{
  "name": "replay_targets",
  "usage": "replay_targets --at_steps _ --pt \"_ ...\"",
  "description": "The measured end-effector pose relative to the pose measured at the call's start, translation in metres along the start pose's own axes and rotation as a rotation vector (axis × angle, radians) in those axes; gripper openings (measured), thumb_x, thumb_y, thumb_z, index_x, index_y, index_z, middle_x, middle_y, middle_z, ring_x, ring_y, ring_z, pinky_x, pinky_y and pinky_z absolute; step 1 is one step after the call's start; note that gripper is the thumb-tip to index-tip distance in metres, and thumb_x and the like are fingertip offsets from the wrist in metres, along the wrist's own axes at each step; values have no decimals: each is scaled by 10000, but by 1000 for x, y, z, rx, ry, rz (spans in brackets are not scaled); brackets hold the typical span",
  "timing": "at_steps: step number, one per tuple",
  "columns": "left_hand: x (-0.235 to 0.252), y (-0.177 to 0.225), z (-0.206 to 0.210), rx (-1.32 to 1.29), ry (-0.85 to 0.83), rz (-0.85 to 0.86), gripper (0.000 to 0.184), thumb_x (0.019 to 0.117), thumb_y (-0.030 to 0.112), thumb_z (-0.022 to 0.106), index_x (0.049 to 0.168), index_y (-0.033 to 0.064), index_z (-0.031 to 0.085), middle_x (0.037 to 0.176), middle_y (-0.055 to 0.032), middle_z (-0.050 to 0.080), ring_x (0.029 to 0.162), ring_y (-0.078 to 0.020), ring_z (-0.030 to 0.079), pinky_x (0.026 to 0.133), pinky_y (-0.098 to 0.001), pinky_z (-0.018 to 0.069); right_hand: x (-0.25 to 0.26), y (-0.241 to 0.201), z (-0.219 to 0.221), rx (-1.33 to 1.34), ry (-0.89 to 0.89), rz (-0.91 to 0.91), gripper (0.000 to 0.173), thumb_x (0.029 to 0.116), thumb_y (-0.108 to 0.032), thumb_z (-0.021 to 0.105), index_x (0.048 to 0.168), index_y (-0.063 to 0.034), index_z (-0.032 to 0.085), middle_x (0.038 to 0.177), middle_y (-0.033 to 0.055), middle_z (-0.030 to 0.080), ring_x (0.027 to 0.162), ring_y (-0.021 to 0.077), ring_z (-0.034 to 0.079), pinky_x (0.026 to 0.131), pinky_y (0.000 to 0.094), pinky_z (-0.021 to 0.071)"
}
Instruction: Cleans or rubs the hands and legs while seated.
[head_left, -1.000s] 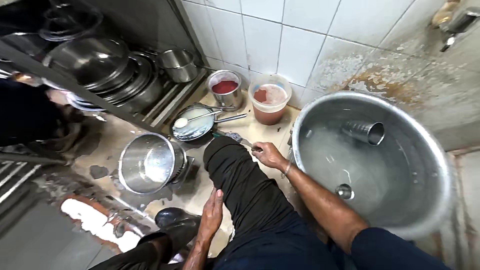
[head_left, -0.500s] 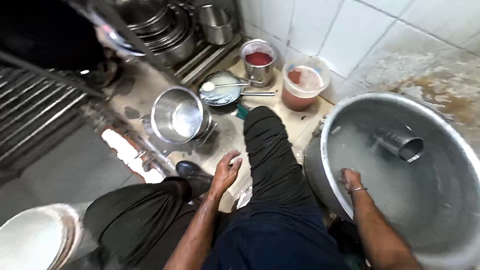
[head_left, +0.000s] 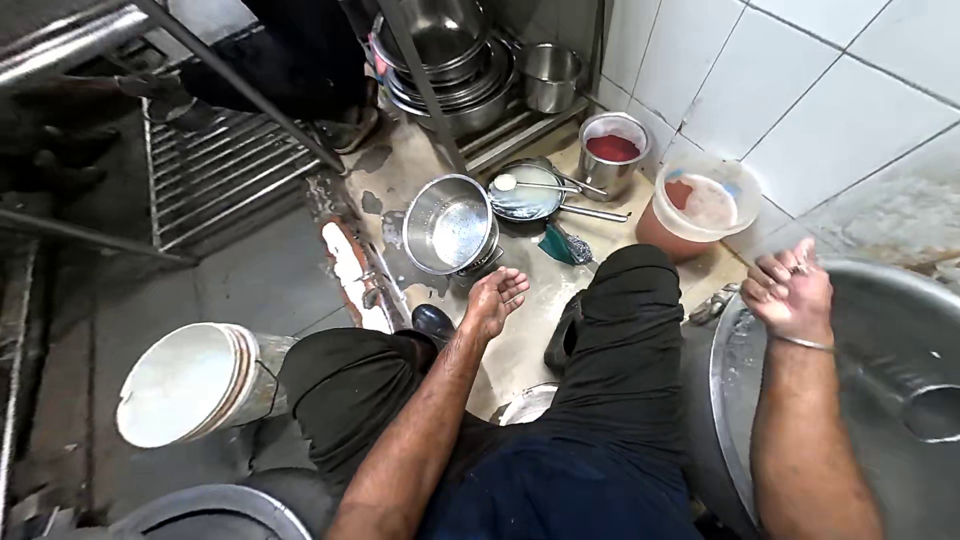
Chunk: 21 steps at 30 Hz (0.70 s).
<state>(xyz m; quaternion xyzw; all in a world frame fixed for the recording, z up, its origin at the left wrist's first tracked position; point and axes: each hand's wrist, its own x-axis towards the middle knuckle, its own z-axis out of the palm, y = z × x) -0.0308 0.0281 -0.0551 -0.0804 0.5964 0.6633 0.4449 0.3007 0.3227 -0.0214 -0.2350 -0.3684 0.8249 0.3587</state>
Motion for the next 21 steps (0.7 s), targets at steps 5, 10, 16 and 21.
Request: replay_targets --at_steps 5,10,16,21 --pt "25 -5 21 -42 -9 -45 460 1106 400 371 1152 25 633 1028 -113 728 912 -207 717 799 -364 587 42 21 145 -743 -132 -20 377 1129 -339 361 901 -160 603 638 -78 583 429 25 455 379 203 408" --pt "32 -23 36 -142 -11 -84 465 1105 447 359 1137 57 612 941 -80 679 818 -191 682 746 -365 587 21 137 223 -1343 -570 52 248 1053 -140 510 1082 27 691 931 166 724 800 276 721 773 492 607" --pt "45 -46 -1 166 31 -73 337 1107 296 422 1188 29 609 890 -79 646 715 -166 632 669 -344 567 11 201 221 -1755 -849 179 300 963 -102 590 1246 -90 690 1106 191 717 1062 399 682 852 614 531" --pt "20 -28 -33 571 -43 67 414 1075 346 537 1018 -35 689 873 -92 750 743 -136 703 731 -331 584 16 188 210 -1526 -682 9 305 1029 -324 589 937 -100 775 816 93 735 796 277 714 758 549 559"
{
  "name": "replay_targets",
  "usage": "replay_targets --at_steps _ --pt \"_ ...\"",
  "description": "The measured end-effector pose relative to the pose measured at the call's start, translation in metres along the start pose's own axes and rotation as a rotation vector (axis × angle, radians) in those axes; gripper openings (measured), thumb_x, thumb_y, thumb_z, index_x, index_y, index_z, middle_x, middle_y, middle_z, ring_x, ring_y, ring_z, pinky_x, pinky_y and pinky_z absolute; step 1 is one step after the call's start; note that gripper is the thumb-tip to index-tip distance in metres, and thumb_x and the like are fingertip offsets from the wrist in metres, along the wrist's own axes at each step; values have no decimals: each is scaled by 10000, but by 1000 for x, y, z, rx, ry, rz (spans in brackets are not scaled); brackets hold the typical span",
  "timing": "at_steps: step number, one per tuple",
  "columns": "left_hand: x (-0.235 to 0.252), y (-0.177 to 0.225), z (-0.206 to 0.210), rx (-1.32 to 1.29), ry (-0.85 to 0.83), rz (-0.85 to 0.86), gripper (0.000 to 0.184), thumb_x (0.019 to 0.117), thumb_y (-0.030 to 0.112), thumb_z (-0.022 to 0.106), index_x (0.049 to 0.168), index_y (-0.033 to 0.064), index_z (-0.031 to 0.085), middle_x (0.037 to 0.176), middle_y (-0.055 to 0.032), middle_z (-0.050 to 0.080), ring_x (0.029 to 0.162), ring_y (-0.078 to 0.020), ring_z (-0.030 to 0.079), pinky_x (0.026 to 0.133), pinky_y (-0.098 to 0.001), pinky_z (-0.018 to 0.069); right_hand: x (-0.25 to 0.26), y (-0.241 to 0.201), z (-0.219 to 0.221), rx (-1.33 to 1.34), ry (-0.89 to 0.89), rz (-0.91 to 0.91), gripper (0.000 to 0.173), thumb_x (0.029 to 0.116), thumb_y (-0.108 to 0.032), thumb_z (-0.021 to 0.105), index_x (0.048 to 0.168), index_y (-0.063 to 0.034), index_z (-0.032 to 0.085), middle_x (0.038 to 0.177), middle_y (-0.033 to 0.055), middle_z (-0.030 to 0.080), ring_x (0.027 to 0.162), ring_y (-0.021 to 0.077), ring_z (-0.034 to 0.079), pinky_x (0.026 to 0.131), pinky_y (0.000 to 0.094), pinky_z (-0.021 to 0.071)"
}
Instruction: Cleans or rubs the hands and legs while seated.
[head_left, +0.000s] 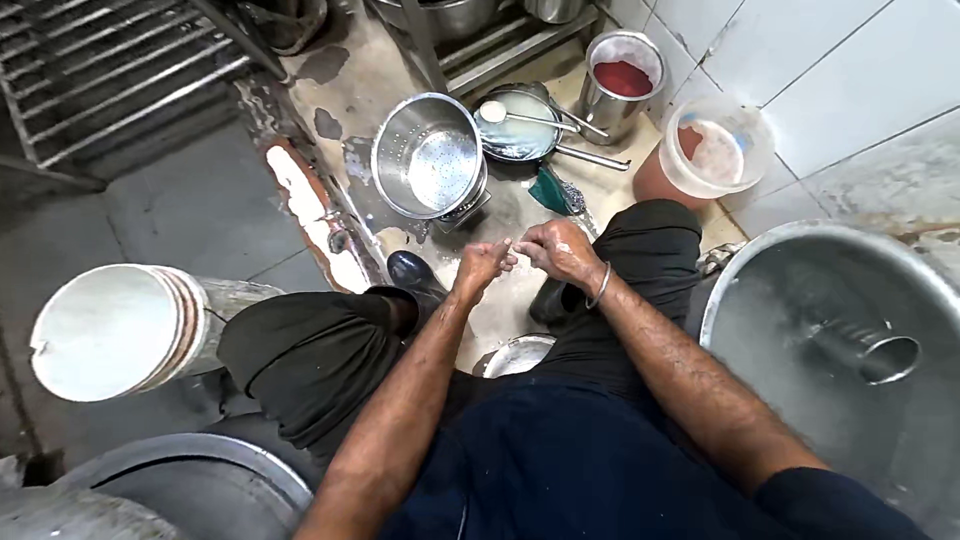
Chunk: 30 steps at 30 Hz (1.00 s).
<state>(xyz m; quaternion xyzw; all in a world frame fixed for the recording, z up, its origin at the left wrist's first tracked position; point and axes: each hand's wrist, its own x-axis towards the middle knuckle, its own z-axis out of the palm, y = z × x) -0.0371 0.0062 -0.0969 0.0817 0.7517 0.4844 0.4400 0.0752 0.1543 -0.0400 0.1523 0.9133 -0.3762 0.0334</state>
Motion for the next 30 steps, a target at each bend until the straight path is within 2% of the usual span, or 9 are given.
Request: replay_targets --at_steps 3,5,7,13,15,18,24,28,30 --pt "-19 2 -20 95 72 135 373 1055 313 585 882 -3 680 895 -89 761 782 -144 705 763 -362 571 -5 2 11 262 189 -136 234 1027 -189 599 960 -41 768 798 64 752 714 171 706 721 422 580" --pt "-32 2 -33 229 79 240 247 1028 232 625 989 9 725 944 -120 733 853 -203 686 827 -441 554 -14 1 17 58 64 -151 340 952 2 584 1241 -75 746 1326 125 698 1248 271 654 1052 484 527" --pt "-46 7 -44 356 43 304 243 1025 218 628 1148 34 729 1031 -128 734 931 -214 697 896 -461 552 -20 -3 20 -220 -162 -85 460 905 -71 685 1355 -164 687 1607 131 443 1495 396 368 1102 623 419" --pt "-107 9 -69 400 -94 406 253 1038 224 606 1221 84 712 1080 -50 747 917 -128 717 871 -389 601 -104 -47 -17 277 -237 -299 612 979 -505 626 1397 -57 627 1447 79 617 1329 147 589 1120 373 502" --pt "-117 -2 -76 387 -104 416 256 1027 247 611 1221 117 716 1064 -13 748 894 -96 715 835 -352 612 -140 -65 -24 490 -338 -449 778 989 -665 492 1400 -16 618 1487 100 588 1402 193 535 1186 415 463" --pt "-136 -11 -82 351 -84 414 268 1025 263 600 1233 140 715 1126 13 748 946 -71 716 853 -314 613 -169 -72 -4 549 -520 -567 873 975 -779 339 1472 -101 575 1581 84 498 1529 275 363 1280 586 203" --pt "-157 -8 -78 211 -67 468 278 1028 223 580 1256 123 703 1168 -8 751 974 -108 730 843 -298 613 -141 -66 25 475 -667 -413 623 1084 -540 240 1514 -210 548 1601 -9 479 1537 200 345 1259 636 152" --pt "-166 3 -81 114 -54 554 298 1020 241 578 1234 78 706 1185 -52 747 1044 -188 732 907 -352 622 -107 -54 55 421 -844 -279 561 1107 -415 290 1572 -149 455 1620 70 446 1531 240 354 1246 624 182" --pt "-177 6 -82 82 -58 566 302 1025 253 584 1247 87 704 1206 -57 739 1059 -215 727 910 -365 623 -94 -48 70 394 -911 -232 551 1123 -397 293 1580 -125 435 1619 97 443 1523 240 374 1268 520 233"
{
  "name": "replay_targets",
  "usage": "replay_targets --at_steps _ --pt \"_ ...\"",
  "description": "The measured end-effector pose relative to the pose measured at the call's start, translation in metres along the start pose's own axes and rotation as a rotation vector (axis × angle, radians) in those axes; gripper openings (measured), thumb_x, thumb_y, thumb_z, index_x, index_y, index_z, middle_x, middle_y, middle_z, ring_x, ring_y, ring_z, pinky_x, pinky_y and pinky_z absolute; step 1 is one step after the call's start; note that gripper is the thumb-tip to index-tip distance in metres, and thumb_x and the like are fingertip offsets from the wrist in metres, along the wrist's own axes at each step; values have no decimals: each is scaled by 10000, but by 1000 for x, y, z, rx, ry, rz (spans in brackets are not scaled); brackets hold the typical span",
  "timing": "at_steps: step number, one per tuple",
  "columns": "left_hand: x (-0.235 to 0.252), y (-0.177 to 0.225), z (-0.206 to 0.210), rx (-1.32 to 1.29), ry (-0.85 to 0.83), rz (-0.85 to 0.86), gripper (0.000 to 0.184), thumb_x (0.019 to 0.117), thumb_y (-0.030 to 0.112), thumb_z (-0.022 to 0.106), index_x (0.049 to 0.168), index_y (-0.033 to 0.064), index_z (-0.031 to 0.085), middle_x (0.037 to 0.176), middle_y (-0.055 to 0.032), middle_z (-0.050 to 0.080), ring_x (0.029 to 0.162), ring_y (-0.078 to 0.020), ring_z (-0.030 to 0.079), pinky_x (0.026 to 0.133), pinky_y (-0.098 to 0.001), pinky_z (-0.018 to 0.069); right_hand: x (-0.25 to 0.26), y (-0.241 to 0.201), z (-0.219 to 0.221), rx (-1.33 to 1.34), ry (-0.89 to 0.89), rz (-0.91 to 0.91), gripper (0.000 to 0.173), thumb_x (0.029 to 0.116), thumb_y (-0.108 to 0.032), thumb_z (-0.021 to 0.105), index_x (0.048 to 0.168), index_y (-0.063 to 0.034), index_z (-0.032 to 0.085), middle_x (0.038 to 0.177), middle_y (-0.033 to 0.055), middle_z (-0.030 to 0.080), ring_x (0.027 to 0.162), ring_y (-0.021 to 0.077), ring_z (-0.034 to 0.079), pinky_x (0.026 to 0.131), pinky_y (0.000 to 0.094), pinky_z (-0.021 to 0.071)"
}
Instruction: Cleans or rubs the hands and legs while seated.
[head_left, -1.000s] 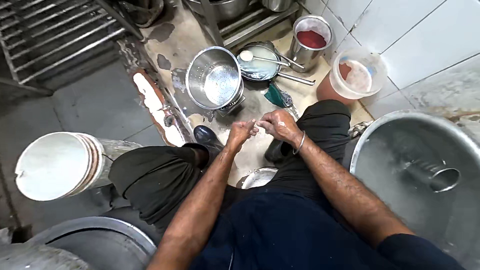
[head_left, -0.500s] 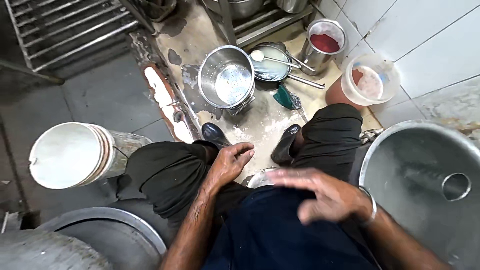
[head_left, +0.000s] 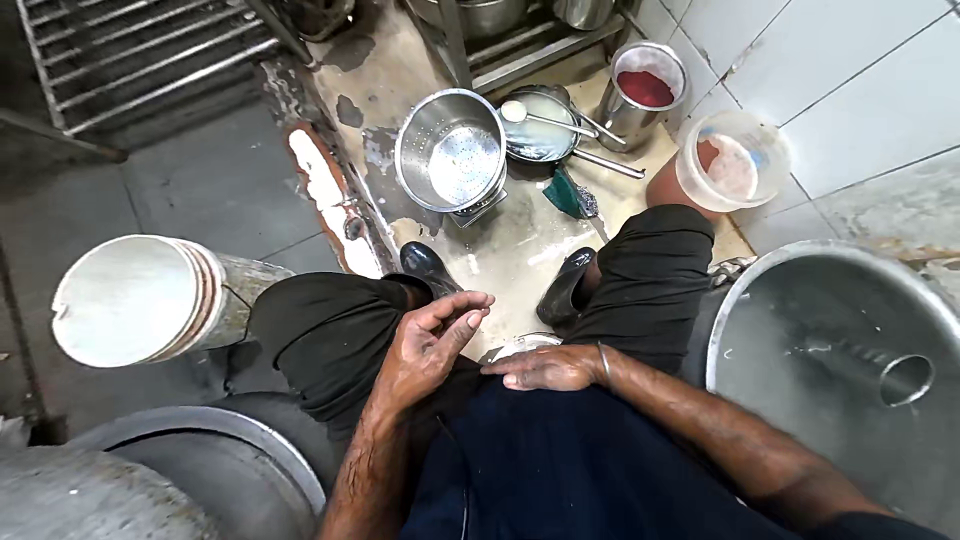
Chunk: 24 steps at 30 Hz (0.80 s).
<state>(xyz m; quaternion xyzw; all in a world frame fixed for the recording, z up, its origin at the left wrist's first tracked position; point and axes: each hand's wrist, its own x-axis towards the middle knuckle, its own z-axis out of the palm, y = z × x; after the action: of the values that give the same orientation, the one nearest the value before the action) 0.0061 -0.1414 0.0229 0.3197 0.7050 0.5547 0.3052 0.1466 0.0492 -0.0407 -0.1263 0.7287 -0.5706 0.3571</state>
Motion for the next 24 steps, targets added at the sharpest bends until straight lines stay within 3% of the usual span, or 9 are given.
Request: replay_targets --at_steps 4,8,10,12,13,15,17,19,24 --pt "-17 6 -2 -98 -164 56 367 1019 344 611 1246 73 707 1198 -92 732 1009 -240 727 891 -381 625 17 11 -2 -63 -29 111 531 1134 -392 311 1492 -81 550 1508 139 566 1437 267 499 1229 512 329" --pt "-29 12 0 -168 -460 129 367 998 368 658 1193 70 741 1205 -94 736 1067 -234 715 937 -397 607 28 21 -12 -419 -63 334 482 1128 -372 330 1348 -73 638 1305 189 669 1247 369 625 1031 630 467" --pt "-31 22 2 -133 -595 162 346 991 361 675 1188 85 742 1220 -72 734 1132 -219 701 995 -407 592 35 19 -16 -588 -47 593 405 1073 -333 502 1382 -101 623 1311 206 659 1230 429 614 952 702 473" --pt "-34 30 4 -78 -679 199 329 980 335 701 1196 89 739 1225 -62 732 1164 -192 684 1020 -385 576 38 22 -21 -683 50 800 433 955 -174 680 1370 -69 620 1389 230 597 1332 475 503 1016 749 386" --pt "-37 33 5 -26 -694 214 319 975 330 710 1188 94 742 1223 -53 731 1178 -178 677 1034 -376 568 35 19 -26 -689 79 835 411 933 -145 706 1322 -32 634 1364 245 598 1314 480 511 979 730 420" --pt "-41 39 6 119 -704 239 284 984 352 695 1141 123 759 1201 -17 732 1168 -131 669 1023 -337 563 22 9 -37 -602 172 737 416 911 -162 721 1313 -81 650 1289 206 654 1220 438 603 885 674 510" --pt "-46 44 8 205 -706 254 232 1014 336 646 1047 148 777 1145 13 737 1130 -110 667 993 -320 560 7 4 -46 -526 279 575 427 1009 -221 617 1431 -163 599 1351 134 652 1237 363 628 939 619 535" --pt "-48 47 8 213 -699 275 238 1034 300 608 956 138 764 1091 10 737 1085 -114 673 957 -318 564 -6 4 -51 -504 412 440 398 1040 -236 579 1420 -122 605 1362 136 644 1256 339 619 996 572 523" --pt "-52 60 8 85 -717 281 213 1056 225 575 979 58 683 1051 -91 713 1024 -155 686 884 -309 581 -51 3 -46 -358 585 123 383 1039 -225 598 1363 -25 638 1341 178 666 1261 297 639 1095 493 487"
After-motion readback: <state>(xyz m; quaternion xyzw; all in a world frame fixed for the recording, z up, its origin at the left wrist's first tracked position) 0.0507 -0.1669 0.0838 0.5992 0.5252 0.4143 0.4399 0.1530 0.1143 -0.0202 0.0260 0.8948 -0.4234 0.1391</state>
